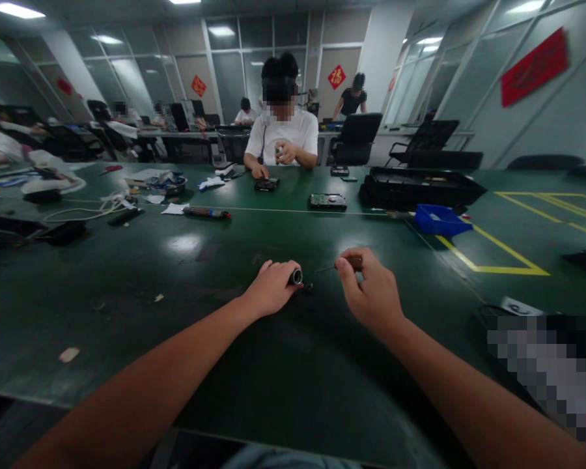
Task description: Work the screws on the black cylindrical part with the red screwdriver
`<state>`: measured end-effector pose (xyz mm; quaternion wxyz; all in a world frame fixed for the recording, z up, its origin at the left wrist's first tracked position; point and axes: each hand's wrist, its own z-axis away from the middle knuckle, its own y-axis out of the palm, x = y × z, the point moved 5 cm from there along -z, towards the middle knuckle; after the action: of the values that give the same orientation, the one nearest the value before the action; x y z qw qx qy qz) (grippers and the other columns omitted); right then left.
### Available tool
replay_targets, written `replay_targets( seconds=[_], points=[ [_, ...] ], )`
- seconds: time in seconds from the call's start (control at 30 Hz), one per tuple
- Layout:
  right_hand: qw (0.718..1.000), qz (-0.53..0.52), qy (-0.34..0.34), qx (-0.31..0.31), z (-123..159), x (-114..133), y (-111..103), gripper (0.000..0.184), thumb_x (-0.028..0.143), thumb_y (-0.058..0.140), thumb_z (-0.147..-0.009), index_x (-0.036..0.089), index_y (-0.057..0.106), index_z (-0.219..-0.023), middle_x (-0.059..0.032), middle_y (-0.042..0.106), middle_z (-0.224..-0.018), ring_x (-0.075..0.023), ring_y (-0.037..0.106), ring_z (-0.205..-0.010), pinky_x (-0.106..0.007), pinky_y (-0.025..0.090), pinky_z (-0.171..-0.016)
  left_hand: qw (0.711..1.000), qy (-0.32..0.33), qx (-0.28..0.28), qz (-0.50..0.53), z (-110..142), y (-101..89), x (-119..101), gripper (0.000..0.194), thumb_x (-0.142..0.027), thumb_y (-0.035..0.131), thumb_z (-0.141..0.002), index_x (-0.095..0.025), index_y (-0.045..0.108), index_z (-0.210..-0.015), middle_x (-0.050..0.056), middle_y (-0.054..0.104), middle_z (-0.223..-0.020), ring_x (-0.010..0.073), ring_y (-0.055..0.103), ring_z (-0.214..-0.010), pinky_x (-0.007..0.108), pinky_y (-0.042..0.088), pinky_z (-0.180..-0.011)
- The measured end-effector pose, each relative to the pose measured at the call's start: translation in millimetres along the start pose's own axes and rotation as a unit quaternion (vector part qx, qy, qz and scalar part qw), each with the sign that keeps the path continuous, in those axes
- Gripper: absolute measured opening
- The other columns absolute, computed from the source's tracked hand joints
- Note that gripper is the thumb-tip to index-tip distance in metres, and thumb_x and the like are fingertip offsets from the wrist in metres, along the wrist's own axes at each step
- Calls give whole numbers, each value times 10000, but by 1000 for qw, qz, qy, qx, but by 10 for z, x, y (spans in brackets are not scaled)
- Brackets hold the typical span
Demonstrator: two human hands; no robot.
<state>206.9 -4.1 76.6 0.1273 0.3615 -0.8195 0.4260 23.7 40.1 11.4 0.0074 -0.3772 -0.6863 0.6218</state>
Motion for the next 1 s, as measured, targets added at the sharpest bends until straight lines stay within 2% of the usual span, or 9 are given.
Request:
replay_targets(
  seconds=[0.1,0.2,0.27,0.4,0.5,0.6,0.7,0.83,1.0],
  points=[
    [999,19,-12,-29,-15,0,-26,193,398,564,-936,209,561,-902,-45,644,-796,-192,626,-715,-328,465,-678,1000,-12,-19,15,-5,-20,4,127,-292,589,-919,-218,555,-1017,21,649,-950,239,592,-922,496,400,-970],
    [998,44,-34,-23,-39,-19,5,188,336,491,-965,201,553,-851,-77,632,-865,-206,608,-795,-341,460,-737,998,-27,-54,28,-9,-54,8,168,-294,606,-913,-209,560,-1050,35,655,-974,235,596,-930,449,428,-937],
    [998,59,-24,25,-52,-73,81,180,278,438,-977,184,580,-918,-88,644,-896,-210,610,-822,-341,457,-743,997,-32,-69,30,-9,-72,2,184,-294,611,-910,-204,561,-1063,42,658,-993,232,596,-932,429,439,-918],
    [978,107,-11,181,-20,-179,308,228,250,447,-964,205,653,-1051,-75,683,-994,-211,633,-851,-335,457,-743,997,-34,-55,34,-2,-74,-29,158,-298,605,-913,-204,565,-1033,34,661,-971,223,595,-905,413,445,-894],
    [956,131,-21,262,31,-215,445,254,341,496,-954,239,687,-1087,-69,679,-1059,-219,644,-896,-339,467,-774,998,-30,-47,36,5,-76,-52,150,-287,599,-914,-202,561,-1032,35,660,-968,224,598,-919,415,441,-903],
    [942,138,-21,305,58,-253,540,358,472,501,-945,265,668,-1184,-74,664,-1126,-227,650,-913,-347,479,-780,998,-27,-47,36,7,-78,-58,153,-284,594,-917,-203,559,-1041,35,659,-966,228,599,-928,422,435,-914],
    [932,149,-17,331,54,-320,598,379,515,517,-925,275,682,-1168,-70,669,-1097,-234,652,-893,-352,485,-756,998,-29,-46,38,7,-73,-49,168,-291,596,-915,-206,558,-1055,34,658,-969,231,598,-936,434,430,-931],
    [930,149,-7,337,21,-405,616,268,406,598,-887,266,714,-1084,-60,692,-1036,-224,650,-888,-332,479,-746,998,-33,-40,41,9,-61,-42,179,-305,600,-913,-211,560,-1061,33,653,-968,231,593,-941,455,415,-966],
    [929,135,49,342,2,-456,583,192,358,645,-848,240,734,-970,-41,731,-943,-206,661,-828,-295,465,-681,998,-31,-39,41,17,-65,-56,163,-305,601,-912,-212,558,-1040,26,644,-954,229,587,-933,470,407,-977]
  ],
)
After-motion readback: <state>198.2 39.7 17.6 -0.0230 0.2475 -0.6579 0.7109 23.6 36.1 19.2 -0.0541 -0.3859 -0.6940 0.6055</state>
